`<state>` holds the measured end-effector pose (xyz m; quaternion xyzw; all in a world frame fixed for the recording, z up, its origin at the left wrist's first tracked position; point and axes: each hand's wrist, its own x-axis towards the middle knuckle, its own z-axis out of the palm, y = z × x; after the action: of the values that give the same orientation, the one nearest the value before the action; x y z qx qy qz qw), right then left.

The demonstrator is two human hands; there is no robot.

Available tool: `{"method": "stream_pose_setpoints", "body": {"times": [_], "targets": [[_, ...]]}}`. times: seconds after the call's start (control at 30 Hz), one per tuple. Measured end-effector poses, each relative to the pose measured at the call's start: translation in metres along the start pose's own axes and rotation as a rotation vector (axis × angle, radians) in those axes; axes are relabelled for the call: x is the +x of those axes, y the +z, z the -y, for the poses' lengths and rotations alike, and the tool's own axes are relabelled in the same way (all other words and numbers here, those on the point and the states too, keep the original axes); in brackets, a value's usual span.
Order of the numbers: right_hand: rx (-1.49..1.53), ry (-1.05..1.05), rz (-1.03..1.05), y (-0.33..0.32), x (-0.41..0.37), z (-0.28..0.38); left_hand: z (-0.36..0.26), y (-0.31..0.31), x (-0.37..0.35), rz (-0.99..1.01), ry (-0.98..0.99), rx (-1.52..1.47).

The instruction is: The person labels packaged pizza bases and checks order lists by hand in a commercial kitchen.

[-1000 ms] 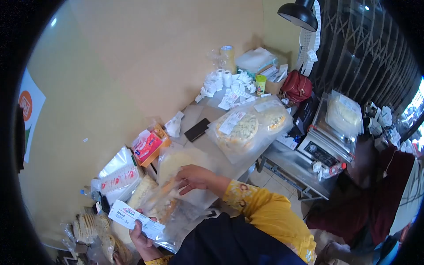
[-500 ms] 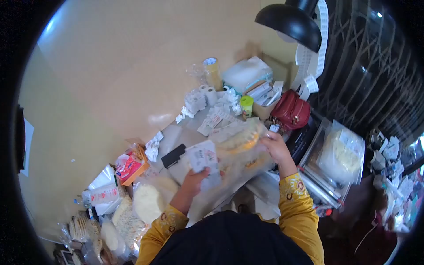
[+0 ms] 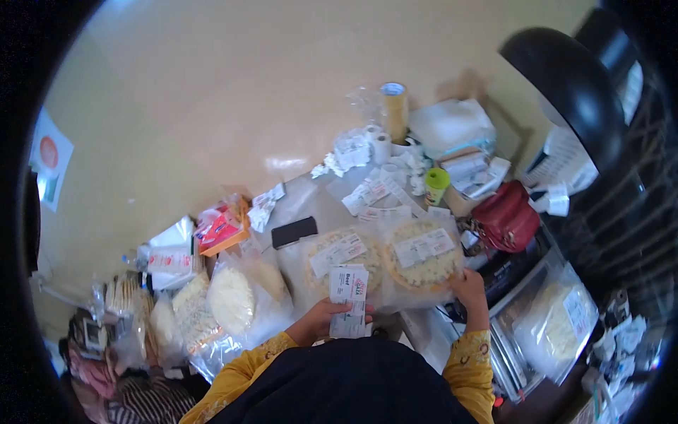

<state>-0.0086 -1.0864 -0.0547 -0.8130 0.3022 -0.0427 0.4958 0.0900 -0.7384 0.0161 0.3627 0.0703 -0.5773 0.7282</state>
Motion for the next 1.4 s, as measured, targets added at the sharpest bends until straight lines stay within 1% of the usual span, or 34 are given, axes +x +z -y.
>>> {"method": "stream_pose_setpoints", "body": {"times": [0.03,0.1,0.13,0.17,0.2,0.23,0.3,0.4,0.5,0.57,0.6,0.63,0.73,0.77,0.87,0.9,0.97,1.03,1.1,1.13,1.17,1.23,1.3,1.37,1.4], "targets": [[-0.036,0.089,0.021,-0.004,-0.002,0.01,-0.003,0.0,-0.009,-0.015,0.046,-0.005],[-0.226,0.039,-0.007,-0.011,-0.014,0.047,-0.005,-0.007,-0.025,-0.048,0.122,-0.022],[-0.431,-0.022,-0.022,-0.012,-0.003,0.022,-0.003,-0.01,-0.03,-0.065,0.151,-0.034],[-0.394,0.005,-0.024,-0.014,-0.007,0.036,-0.002,-0.014,-0.036,-0.089,0.186,-0.046],[-0.537,-0.068,-0.039,-0.017,0.001,0.017,-0.001,-0.016,-0.043,-0.111,0.228,-0.054],[-0.582,-0.023,-0.008,-0.023,0.004,0.02,0.001,-0.018,-0.047,-0.129,0.261,-0.064],[-0.593,-0.011,-0.09,-0.026,-0.001,0.045,0.004,-0.023,-0.059,-0.156,0.305,-0.084],[-0.515,-0.068,-0.252,-0.026,0.013,0.063,0.004,-0.027,-0.078,-0.183,0.347,-0.098],[-0.346,-0.224,-0.189,-0.013,0.017,0.09,0.009,-0.034,-0.1,-0.198,0.395,-0.1],[-0.487,-0.312,-0.186,0.005,0.009,0.115,0.011,-0.042,-0.118,-0.206,0.45,-0.097],[-0.553,-0.362,-0.184,0.018,0.004,0.13,0.012,-0.045,-0.13,-0.217,0.478,-0.12],[-0.516,-0.372,-0.164,0.031,-0.004,0.143,0.013,-0.047,-0.143,-0.226,0.506,-0.143],[-0.45,-0.346,-0.061,0.075,-0.034,0.183,0.023,-0.074,-0.175,-0.246,0.592,-0.194],[-0.505,-0.291,-0.052,0.091,-0.053,0.202,0.028,-0.086,-0.187,-0.248,0.615,-0.208],[-0.37,-0.491,0.0,0.144,-0.072,0.197,0.036,-0.112,-0.238,-0.348,0.697,-0.182],[-0.355,-0.545,-0.002,0.164,-0.088,0.204,0.04,-0.12,-0.256,-0.391,0.707,-0.199],[-0.281,-0.468,0.119,0.208,-0.119,0.223,0.044,-0.145,-0.295,-0.473,0.747,-0.231],[-0.22,-0.479,0.219,0.26,-0.155,0.243,0.051,-0.174,-0.334,-0.583,0.793,-0.237],[-0.261,-0.567,0.301,0.311,-0.182,0.256,0.063,-0.212,-0.362,-0.811,0.806,-0.164],[-0.276,-0.636,0.326,0.336,-0.199,0.265,0.063,-0.217,-0.379,-0.785,0.827,-0.309],[-0.28,-0.706,0.356,0.362,-0.218,0.275,0.067,-0.23,-0.392,-0.76,0.904,-0.328],[-0.22,-0.715,0.485,0.404,-0.261,0.295,0.073,-0.246,-0.414,-0.798,0.989,-0.374],[-0.208,-0.684,0.726,0.441,-0.296,0.301,0.082,-0.272,-0.427,-0.835,1.058,-0.377],[-0.22,-0.66,0.886,0.475,-0.326,0.291,0.097,-0.294,-0.431,-0.833,1.105,-0.381],[-0.285,-0.704,0.928,0.492,-0.337,0.283,0.102,-0.299,-0.436,-0.868,1.105,-0.396]]}}
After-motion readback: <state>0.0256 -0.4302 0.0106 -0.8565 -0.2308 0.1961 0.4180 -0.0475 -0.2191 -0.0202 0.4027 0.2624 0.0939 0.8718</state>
